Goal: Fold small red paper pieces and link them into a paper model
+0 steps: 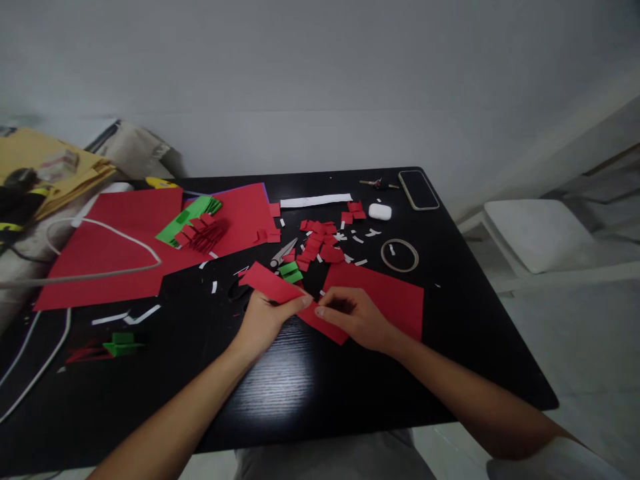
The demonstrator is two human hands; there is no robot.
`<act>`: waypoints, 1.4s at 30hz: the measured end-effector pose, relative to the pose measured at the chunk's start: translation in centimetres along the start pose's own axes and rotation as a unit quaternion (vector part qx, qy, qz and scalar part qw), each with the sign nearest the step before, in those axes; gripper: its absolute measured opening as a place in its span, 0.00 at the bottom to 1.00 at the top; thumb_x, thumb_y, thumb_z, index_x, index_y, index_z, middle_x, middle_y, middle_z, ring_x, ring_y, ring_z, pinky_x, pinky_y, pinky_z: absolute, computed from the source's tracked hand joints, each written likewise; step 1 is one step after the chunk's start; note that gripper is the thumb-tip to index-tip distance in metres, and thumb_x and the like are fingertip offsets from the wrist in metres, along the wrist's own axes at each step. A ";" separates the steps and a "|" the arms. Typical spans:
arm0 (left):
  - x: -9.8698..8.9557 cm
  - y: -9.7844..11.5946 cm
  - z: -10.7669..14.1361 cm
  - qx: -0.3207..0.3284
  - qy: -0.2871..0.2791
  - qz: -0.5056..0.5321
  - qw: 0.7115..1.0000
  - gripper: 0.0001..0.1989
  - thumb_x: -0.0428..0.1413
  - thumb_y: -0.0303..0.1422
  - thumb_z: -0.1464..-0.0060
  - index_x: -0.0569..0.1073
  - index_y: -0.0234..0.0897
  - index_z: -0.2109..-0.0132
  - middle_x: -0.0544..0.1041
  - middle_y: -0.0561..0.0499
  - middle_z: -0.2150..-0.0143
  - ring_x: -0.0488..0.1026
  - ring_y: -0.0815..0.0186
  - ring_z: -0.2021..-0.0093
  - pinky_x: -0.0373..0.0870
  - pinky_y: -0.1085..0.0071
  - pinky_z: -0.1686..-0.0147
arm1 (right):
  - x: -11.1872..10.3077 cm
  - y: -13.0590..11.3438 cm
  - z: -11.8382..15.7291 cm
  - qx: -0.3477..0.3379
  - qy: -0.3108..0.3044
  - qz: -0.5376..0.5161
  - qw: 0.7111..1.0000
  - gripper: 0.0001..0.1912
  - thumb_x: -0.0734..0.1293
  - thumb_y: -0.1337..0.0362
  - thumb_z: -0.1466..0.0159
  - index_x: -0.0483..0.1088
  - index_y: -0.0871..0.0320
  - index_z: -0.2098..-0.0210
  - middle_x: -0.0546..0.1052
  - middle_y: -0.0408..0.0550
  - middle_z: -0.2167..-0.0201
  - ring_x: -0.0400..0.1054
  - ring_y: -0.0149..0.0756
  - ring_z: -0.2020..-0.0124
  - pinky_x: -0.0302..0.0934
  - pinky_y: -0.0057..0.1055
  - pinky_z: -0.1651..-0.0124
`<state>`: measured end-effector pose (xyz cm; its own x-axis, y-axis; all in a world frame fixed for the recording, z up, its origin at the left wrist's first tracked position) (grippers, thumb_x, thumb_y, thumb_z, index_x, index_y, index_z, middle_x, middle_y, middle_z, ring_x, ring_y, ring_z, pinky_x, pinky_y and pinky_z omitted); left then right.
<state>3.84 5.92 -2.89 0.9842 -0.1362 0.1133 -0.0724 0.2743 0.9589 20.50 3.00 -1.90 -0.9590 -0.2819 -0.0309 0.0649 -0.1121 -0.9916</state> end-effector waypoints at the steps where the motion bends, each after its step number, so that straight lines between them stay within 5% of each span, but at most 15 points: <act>1: -0.7 0.2 -0.3 0.000 0.016 0.010 1.000 0.09 0.73 0.34 0.57 0.84 0.34 0.68 0.84 0.48 0.69 0.78 0.64 0.68 0.74 0.70 0.64 | 0.0 0.0 0.0 0.004 0.001 0.000 1.000 0.10 0.72 0.59 0.37 0.76 0.60 0.70 0.73 0.42 0.74 0.63 0.30 0.71 0.55 0.28 0.66; 7: -4.8 2.2 -2.1 0.038 0.094 0.053 0.993 0.08 0.73 0.32 0.59 0.83 0.35 0.71 0.82 0.51 0.72 0.76 0.68 0.71 0.72 0.74 0.66 | -0.1 0.4 -0.1 0.012 -0.001 -0.012 1.000 0.12 0.73 0.58 0.37 0.75 0.60 0.72 0.72 0.42 0.74 0.63 0.31 0.71 0.54 0.29 0.66; 15: -7.3 3.4 -2.9 0.081 0.170 0.115 0.975 0.07 0.69 0.31 0.60 0.80 0.34 0.72 0.80 0.52 0.74 0.75 0.70 0.73 0.73 0.74 0.69 | -0.7 0.8 -0.3 0.029 0.016 -0.013 0.999 0.11 0.72 0.60 0.39 0.73 0.60 0.74 0.70 0.41 0.75 0.62 0.30 0.72 0.53 0.29 0.67; 21: -6.1 3.4 -2.4 0.132 0.137 0.078 0.979 0.08 0.66 0.34 0.49 0.75 0.37 0.66 0.80 0.52 0.66 0.77 0.67 0.66 0.75 0.72 0.65 | -0.8 0.9 -0.6 0.019 0.033 -0.055 0.998 0.13 0.72 0.55 0.38 0.75 0.59 0.69 0.74 0.42 0.72 0.66 0.32 0.69 0.59 0.30 0.63; 26: -3.0 2.6 -1.7 0.090 -0.005 -0.009 0.996 0.13 0.62 0.42 0.41 0.77 0.35 0.63 0.78 0.51 0.70 0.74 0.67 0.71 0.72 0.72 0.71 | -0.1 1.2 -0.6 0.033 0.019 -0.070 0.997 0.13 0.74 0.55 0.39 0.76 0.58 0.66 0.76 0.43 0.69 0.68 0.33 0.67 0.62 0.30 0.60; 35: 0.6 0.4 -0.2 0.019 -0.092 -0.097 0.991 0.16 0.68 0.41 0.51 0.77 0.34 0.74 0.73 0.54 0.78 0.66 0.71 0.78 0.63 0.75 0.77 | 0.9 1.2 -0.3 0.040 -0.031 -0.046 0.998 0.13 0.71 0.55 0.36 0.77 0.60 0.68 0.74 0.42 0.72 0.65 0.31 0.69 0.59 0.29 0.63; 38: 0.6 0.5 -0.2 0.025 -0.076 -0.101 0.992 0.16 0.68 0.40 0.50 0.76 0.34 0.77 0.72 0.54 0.81 0.65 0.70 0.79 0.63 0.74 0.77 | 0.8 1.1 -0.3 0.037 -0.032 -0.035 0.998 0.13 0.71 0.57 0.37 0.76 0.60 0.71 0.72 0.40 0.75 0.63 0.29 0.72 0.56 0.28 0.66; 42: -2.1 1.3 -0.8 0.045 0.030 -0.068 0.996 0.11 0.69 0.38 0.52 0.81 0.35 0.71 0.81 0.49 0.74 0.74 0.64 0.74 0.71 0.69 0.70 | 0.5 1.0 -0.4 0.048 -0.031 -0.048 0.997 0.13 0.72 0.57 0.38 0.75 0.60 0.73 0.73 0.41 0.76 0.67 0.31 0.72 0.59 0.29 0.66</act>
<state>1.79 7.32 -2.12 0.9936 -0.1082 -0.0316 0.0498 0.1698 0.9842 19.98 3.10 -2.93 -0.9433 -0.3234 0.0753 0.0017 -0.2316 -0.9728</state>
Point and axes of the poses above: each hand's wrist, its own z-axis away from the middle knuckle, its own x-axis out of the palm, y = z × x, the point moved 7 cm from there along -z, towards the middle knuckle
